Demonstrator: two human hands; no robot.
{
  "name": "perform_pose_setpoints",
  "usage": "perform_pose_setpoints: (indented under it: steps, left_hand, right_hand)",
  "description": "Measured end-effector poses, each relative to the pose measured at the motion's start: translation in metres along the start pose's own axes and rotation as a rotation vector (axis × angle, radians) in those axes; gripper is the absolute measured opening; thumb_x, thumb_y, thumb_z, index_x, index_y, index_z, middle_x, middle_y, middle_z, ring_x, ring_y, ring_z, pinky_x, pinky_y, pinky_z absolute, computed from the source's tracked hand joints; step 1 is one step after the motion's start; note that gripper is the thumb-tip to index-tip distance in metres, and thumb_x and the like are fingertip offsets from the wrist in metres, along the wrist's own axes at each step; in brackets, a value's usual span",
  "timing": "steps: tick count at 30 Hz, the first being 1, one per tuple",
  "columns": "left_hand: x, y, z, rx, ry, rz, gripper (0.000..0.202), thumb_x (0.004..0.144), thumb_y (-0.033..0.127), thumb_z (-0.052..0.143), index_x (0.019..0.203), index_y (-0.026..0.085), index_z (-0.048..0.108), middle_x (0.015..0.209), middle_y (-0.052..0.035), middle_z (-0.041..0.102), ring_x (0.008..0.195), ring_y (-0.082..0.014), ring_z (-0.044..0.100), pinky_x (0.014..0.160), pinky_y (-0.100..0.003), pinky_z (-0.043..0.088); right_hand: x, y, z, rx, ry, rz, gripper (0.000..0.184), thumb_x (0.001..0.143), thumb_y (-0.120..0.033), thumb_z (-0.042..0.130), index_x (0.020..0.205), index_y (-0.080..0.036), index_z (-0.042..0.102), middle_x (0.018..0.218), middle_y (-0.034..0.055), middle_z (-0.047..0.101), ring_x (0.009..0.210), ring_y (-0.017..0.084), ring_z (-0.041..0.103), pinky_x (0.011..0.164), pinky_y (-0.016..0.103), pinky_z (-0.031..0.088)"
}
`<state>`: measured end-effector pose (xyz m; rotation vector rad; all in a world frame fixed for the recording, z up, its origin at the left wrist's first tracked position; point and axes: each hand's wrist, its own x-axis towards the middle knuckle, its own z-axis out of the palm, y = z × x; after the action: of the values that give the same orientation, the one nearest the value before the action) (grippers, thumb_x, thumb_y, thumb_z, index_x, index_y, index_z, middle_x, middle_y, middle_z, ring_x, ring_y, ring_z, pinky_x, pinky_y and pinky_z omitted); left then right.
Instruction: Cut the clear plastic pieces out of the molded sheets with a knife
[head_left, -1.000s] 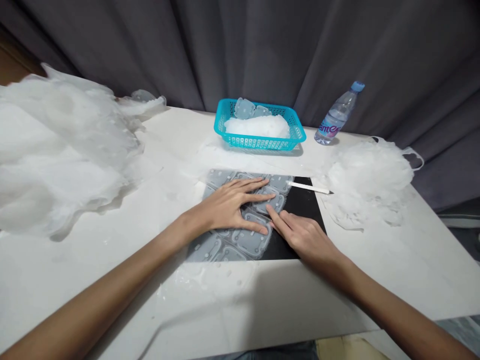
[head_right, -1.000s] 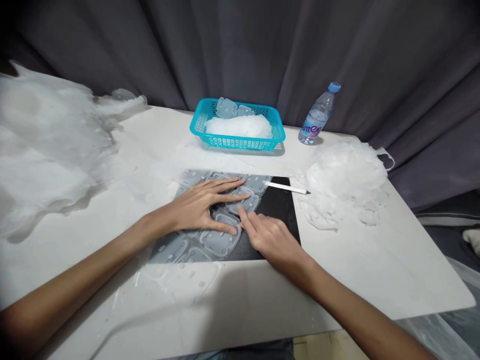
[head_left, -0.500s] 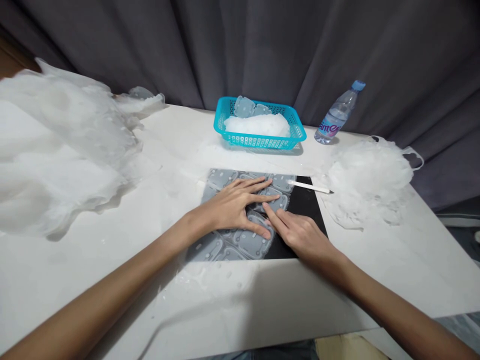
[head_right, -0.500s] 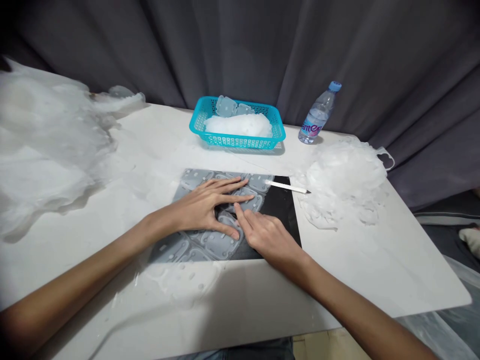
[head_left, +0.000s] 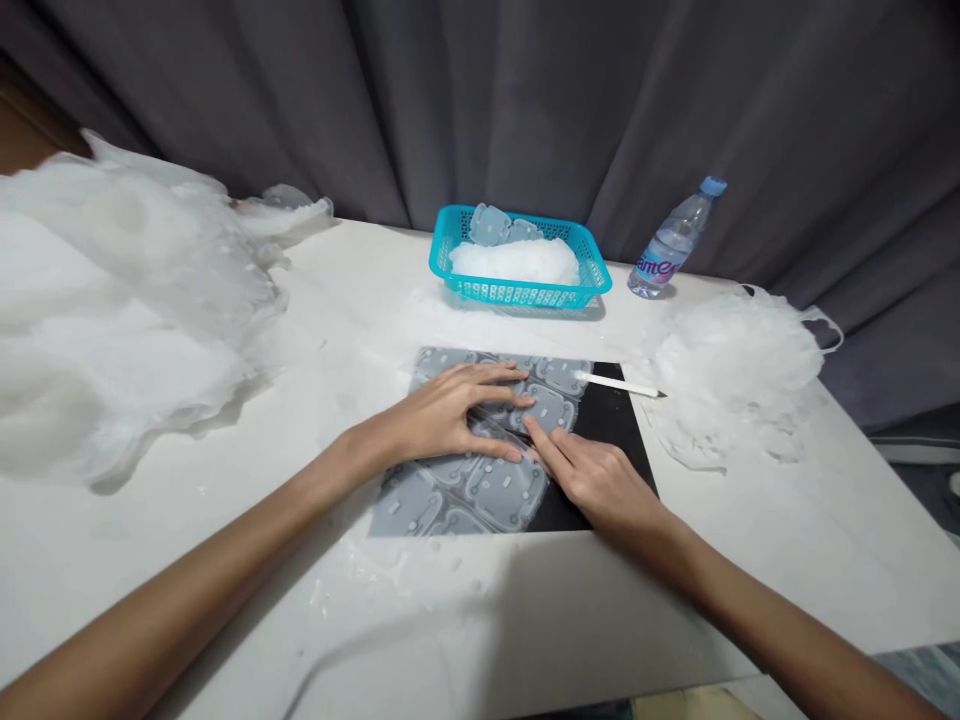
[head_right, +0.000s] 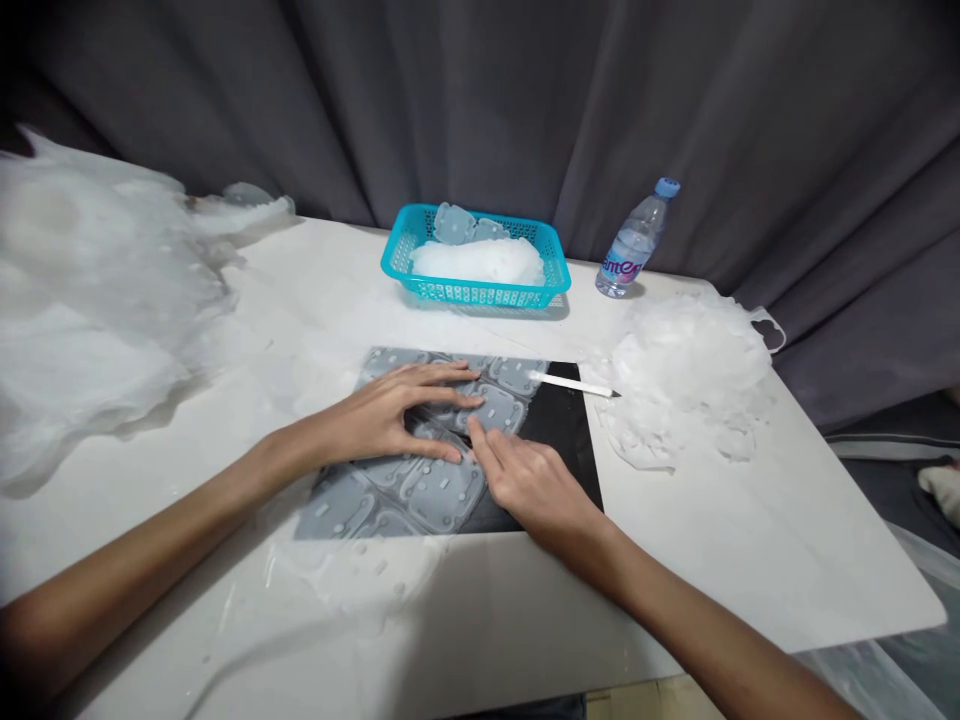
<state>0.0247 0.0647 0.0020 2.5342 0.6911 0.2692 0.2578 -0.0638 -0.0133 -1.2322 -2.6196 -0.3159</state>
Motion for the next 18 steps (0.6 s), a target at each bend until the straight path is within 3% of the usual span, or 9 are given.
perform_pose_setpoints:
  steps: [5,12,18]
  left_hand:
    - [0.004,0.003,0.005,-0.027,-0.027,-0.01,0.074,0.083,0.077,0.069,0.144,0.035,0.064,0.165,-0.0038,0.047,0.156,-0.0347,0.036,0.127,-0.059,0.024]
    - [0.006,0.01,0.015,-0.05,0.022,0.014,0.073,0.084,0.073,0.072,0.144,0.032,0.064,0.164,-0.0038,0.049,0.157,-0.0345,0.035,0.128,-0.057,0.024]
    - [0.01,0.015,0.019,-0.06,-0.02,0.029,0.07,0.086,0.073,0.069,0.144,0.034,0.063,0.167,-0.0022,0.043,0.159,-0.0344,0.03,0.129,-0.059,0.021]
  right_hand:
    - [0.001,0.001,-0.003,0.036,-0.055,0.005,0.054,0.104,-0.007,0.036,0.158,0.001,0.036,0.105,0.0164,0.072,0.088,0.023,0.071,0.071,0.032,0.059]
    - [-0.001,0.004,0.0,0.069,-0.064,-0.014,0.056,0.107,-0.011,0.037,0.161,0.001,0.031,0.108,0.0184,0.072,0.093,0.025,0.073,0.073,0.033,0.061]
    - [0.005,0.003,0.003,-0.047,-0.018,-0.007,0.046,0.112,-0.022,0.04,0.151,0.0,0.048,0.103,0.0174,0.074,0.083,0.022,0.074,0.069,0.031,0.06]
